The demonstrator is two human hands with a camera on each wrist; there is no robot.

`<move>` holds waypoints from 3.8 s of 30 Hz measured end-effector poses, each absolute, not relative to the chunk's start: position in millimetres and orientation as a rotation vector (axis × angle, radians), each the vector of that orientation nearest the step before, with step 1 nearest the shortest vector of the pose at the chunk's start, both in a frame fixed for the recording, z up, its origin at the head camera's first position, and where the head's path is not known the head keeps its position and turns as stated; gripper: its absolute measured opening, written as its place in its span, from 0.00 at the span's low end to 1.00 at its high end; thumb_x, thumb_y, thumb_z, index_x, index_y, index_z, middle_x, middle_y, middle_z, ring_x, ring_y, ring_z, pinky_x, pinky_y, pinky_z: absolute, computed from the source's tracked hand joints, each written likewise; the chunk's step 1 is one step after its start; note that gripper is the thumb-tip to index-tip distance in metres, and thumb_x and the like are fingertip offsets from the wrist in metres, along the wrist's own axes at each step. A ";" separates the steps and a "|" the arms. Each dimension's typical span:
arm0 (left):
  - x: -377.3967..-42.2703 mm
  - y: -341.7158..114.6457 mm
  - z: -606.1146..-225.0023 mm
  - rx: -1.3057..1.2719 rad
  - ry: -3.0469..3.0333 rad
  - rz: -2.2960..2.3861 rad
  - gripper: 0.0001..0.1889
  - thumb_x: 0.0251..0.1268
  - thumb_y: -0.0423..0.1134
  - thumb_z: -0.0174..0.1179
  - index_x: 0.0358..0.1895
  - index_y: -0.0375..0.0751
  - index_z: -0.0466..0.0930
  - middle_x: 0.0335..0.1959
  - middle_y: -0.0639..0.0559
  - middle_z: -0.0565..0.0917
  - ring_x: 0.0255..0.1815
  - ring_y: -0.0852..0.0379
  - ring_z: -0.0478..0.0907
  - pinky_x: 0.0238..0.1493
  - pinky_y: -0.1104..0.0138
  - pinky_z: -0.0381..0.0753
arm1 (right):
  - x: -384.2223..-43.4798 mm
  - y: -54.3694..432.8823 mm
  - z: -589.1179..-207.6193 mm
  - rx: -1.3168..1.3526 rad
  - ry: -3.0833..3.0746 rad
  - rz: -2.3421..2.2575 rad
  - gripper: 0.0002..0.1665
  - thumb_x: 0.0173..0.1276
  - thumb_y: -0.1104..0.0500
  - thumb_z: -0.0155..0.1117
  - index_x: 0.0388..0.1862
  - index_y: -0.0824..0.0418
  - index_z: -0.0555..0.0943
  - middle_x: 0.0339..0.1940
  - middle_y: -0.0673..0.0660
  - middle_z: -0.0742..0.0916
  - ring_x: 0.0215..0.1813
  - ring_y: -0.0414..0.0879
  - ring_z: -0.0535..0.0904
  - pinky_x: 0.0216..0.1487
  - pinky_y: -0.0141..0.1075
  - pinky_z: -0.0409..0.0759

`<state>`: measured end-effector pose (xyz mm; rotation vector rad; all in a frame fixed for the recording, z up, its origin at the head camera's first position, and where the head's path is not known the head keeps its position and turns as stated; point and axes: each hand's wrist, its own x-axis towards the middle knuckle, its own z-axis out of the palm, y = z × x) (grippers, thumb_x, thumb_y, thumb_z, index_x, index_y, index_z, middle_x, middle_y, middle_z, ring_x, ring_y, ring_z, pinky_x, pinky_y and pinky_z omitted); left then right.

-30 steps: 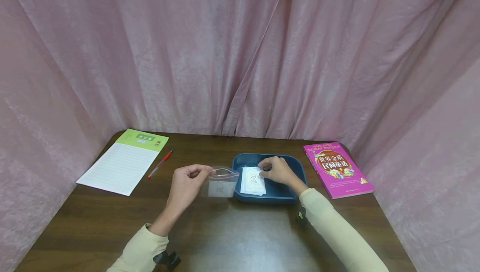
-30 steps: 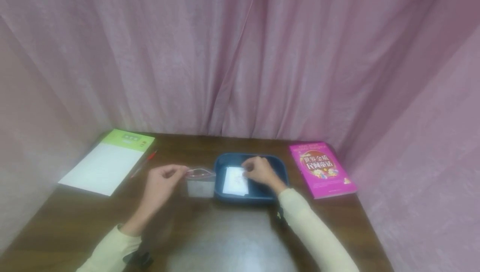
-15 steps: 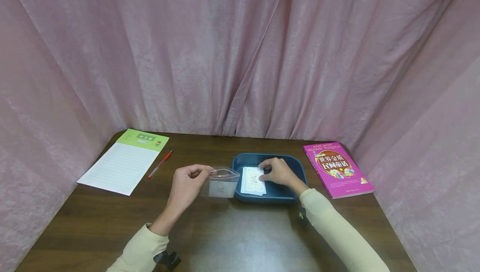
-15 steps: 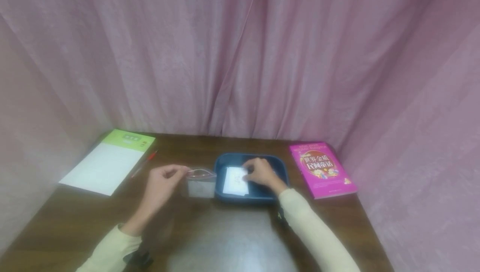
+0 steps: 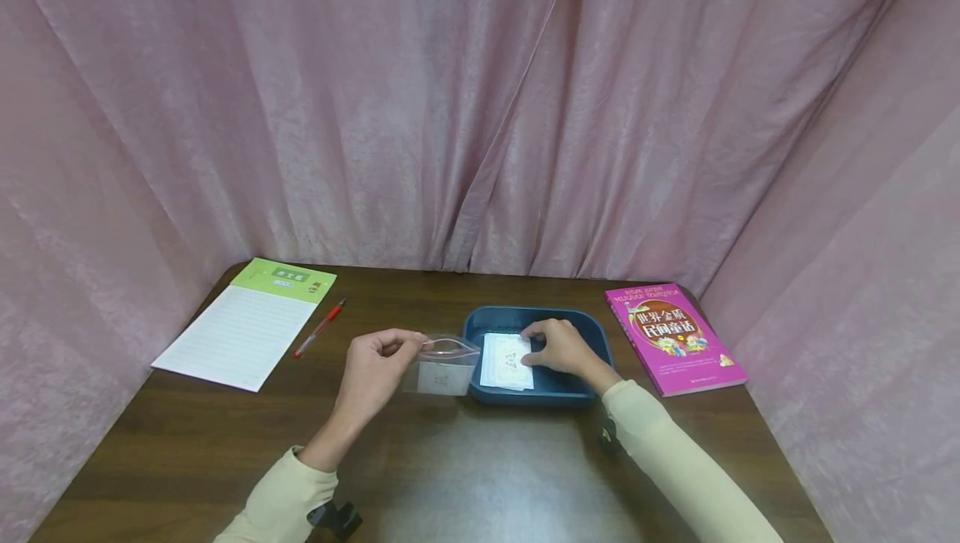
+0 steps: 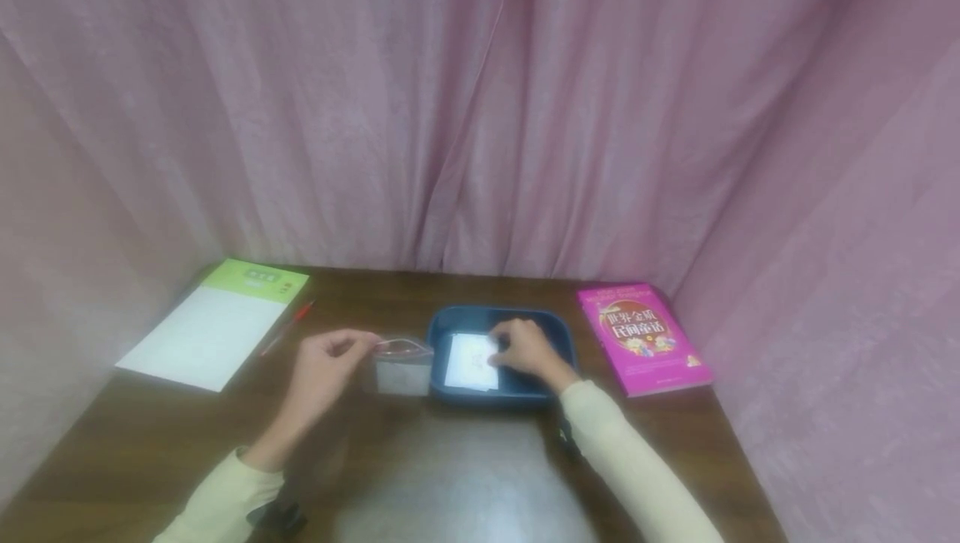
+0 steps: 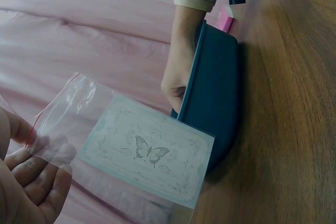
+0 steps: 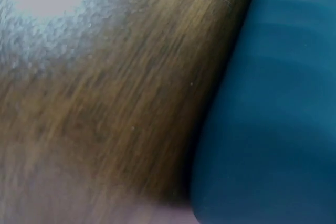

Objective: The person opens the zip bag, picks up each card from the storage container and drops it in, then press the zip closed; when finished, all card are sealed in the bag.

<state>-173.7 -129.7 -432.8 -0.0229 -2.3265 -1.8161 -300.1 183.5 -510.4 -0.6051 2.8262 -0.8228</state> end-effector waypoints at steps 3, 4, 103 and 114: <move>-173.5 -128.9 -432.5 -0.020 -2.333 -1.812 0.06 0.68 0.36 0.64 0.37 0.42 0.92 0.37 0.49 0.91 0.32 0.60 0.81 0.29 0.70 0.72 | -299.1 184.6 -510.0 -0.607 2.824 -0.827 0.25 0.59 0.55 0.80 0.55 0.58 0.87 0.56 0.56 0.89 0.59 0.54 0.82 0.58 0.51 0.81; -173.5 -128.6 -432.4 -0.021 -2.334 -1.811 0.06 0.68 0.36 0.64 0.37 0.42 0.92 0.37 0.49 0.91 0.32 0.60 0.80 0.29 0.70 0.72 | -298.8 184.8 -509.8 -0.603 2.824 -0.827 0.25 0.59 0.55 0.80 0.55 0.58 0.87 0.56 0.56 0.89 0.58 0.54 0.82 0.58 0.50 0.81; -176.9 -125.2 -430.8 0.014 -2.306 -1.842 0.07 0.68 0.36 0.63 0.36 0.39 0.91 0.33 0.48 0.91 0.33 0.52 0.86 0.28 0.70 0.77 | -215.9 127.9 -356.7 -1.185 2.637 -1.997 0.07 0.67 0.68 0.71 0.43 0.63 0.86 0.36 0.56 0.90 0.36 0.44 0.87 0.40 0.35 0.86; -176.5 -124.2 -429.1 0.053 -2.296 -1.855 0.08 0.67 0.34 0.63 0.36 0.35 0.90 0.31 0.46 0.90 0.31 0.55 0.85 0.25 0.71 0.74 | -216.6 127.6 -370.8 -1.166 2.659 -1.945 0.07 0.67 0.66 0.71 0.44 0.61 0.86 0.38 0.54 0.91 0.37 0.43 0.87 0.40 0.35 0.86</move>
